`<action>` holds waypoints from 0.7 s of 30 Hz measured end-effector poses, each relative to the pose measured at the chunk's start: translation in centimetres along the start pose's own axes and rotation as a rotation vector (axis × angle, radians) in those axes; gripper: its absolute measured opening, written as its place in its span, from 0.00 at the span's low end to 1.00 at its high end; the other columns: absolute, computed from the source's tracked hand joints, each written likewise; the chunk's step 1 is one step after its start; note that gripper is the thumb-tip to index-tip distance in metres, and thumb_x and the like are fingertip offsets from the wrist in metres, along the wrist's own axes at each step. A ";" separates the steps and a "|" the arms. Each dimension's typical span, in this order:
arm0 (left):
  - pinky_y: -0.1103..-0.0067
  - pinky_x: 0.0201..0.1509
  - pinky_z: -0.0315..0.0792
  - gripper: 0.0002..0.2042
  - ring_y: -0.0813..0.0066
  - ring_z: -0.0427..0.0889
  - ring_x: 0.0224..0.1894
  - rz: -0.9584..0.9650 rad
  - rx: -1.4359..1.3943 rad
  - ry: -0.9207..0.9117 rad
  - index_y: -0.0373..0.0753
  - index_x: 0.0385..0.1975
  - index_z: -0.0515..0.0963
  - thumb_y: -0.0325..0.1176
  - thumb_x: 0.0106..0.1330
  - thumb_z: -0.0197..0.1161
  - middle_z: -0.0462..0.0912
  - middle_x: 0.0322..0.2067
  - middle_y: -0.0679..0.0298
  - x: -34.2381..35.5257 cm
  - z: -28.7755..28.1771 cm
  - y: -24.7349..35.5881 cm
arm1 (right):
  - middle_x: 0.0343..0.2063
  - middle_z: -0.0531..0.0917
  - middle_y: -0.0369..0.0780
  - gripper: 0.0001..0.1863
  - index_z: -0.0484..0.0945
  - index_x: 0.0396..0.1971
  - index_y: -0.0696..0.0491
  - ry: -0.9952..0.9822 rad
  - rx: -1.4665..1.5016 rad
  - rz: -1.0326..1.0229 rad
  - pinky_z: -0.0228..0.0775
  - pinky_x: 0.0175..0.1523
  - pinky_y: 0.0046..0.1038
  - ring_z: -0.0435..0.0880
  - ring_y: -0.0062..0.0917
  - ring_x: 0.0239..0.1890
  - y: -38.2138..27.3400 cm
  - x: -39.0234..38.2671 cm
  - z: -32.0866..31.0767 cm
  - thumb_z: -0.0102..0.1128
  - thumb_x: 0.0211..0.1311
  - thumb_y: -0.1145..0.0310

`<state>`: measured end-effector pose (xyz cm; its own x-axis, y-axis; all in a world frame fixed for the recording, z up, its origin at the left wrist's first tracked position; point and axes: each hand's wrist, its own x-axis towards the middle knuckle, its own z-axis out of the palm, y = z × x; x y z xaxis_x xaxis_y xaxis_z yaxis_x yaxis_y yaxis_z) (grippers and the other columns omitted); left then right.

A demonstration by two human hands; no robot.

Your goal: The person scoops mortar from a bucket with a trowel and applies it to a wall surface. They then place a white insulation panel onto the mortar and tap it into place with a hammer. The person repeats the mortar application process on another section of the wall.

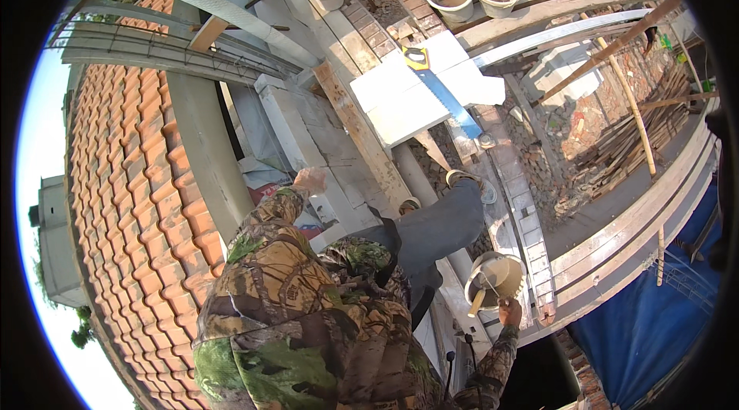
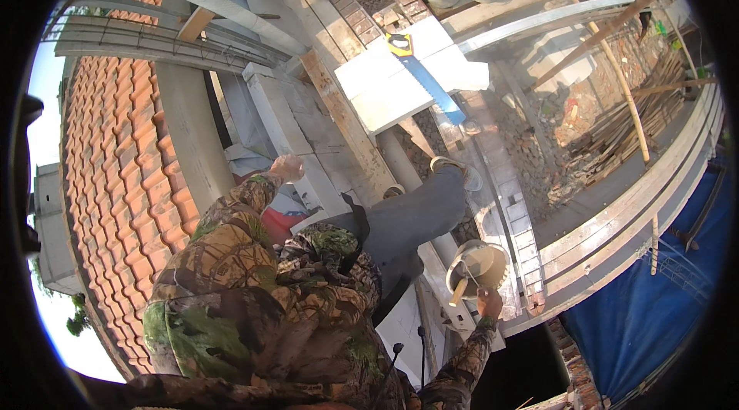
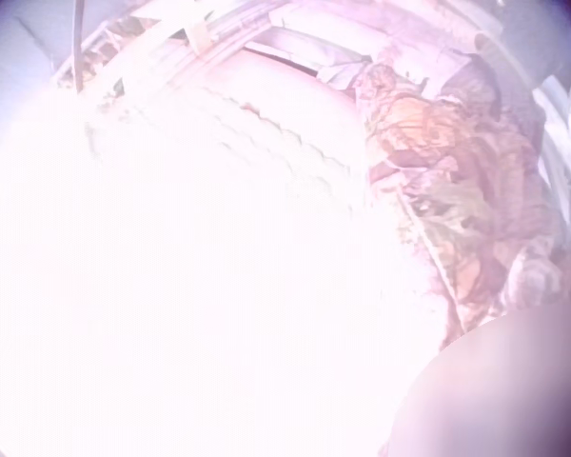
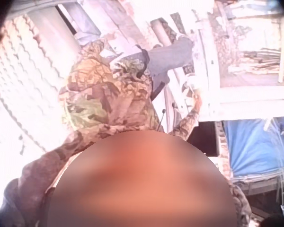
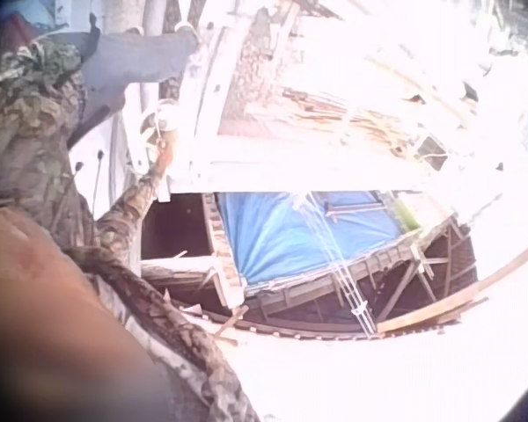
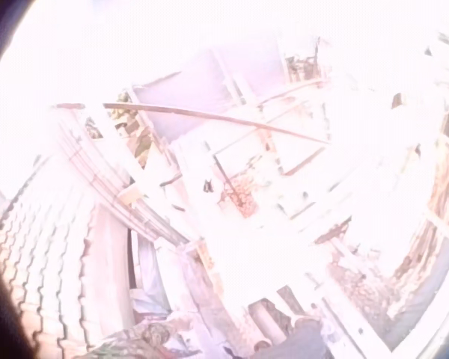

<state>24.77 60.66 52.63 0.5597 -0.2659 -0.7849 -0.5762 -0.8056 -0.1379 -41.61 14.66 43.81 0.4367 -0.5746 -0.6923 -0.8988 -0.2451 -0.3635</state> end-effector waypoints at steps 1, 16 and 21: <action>0.59 0.60 0.78 0.19 0.49 0.83 0.56 -0.023 -0.015 0.053 0.38 0.47 0.84 0.44 0.64 0.59 0.86 0.50 0.50 -2.4 1.0 -3.1 | 0.34 0.89 0.50 0.17 0.89 0.40 0.54 -0.070 0.213 0.100 0.78 0.42 0.39 0.88 0.43 0.33 1.1 -1.6 0.2 0.69 0.61 0.55; 0.60 0.64 0.75 0.25 0.48 0.82 0.58 -0.128 -0.312 -0.234 0.43 0.52 0.84 0.54 0.64 0.63 0.86 0.52 0.52 -13.1 10.8 -8.7 | 0.30 0.85 0.50 0.26 0.83 0.36 0.67 0.205 0.259 0.281 0.75 0.45 0.44 0.85 0.41 0.34 0.5 -14.7 3.0 0.64 0.63 0.52; 0.61 0.61 0.76 0.23 0.48 0.84 0.54 -0.105 -0.300 -0.113 0.41 0.45 0.86 0.54 0.65 0.62 0.87 0.48 0.52 -13.4 8.3 -17.0 | 0.25 0.82 0.38 0.17 0.82 0.28 0.62 0.214 0.600 0.426 0.73 0.34 0.31 0.75 0.24 0.25 -0.4 -15.4 2.3 0.62 0.66 0.61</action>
<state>22.18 82.31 60.47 0.5276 -0.1269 -0.8400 -0.3091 -0.9497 -0.0506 -47.91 25.43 53.17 -0.0146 -0.6783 -0.7346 -0.7855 0.4624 -0.4113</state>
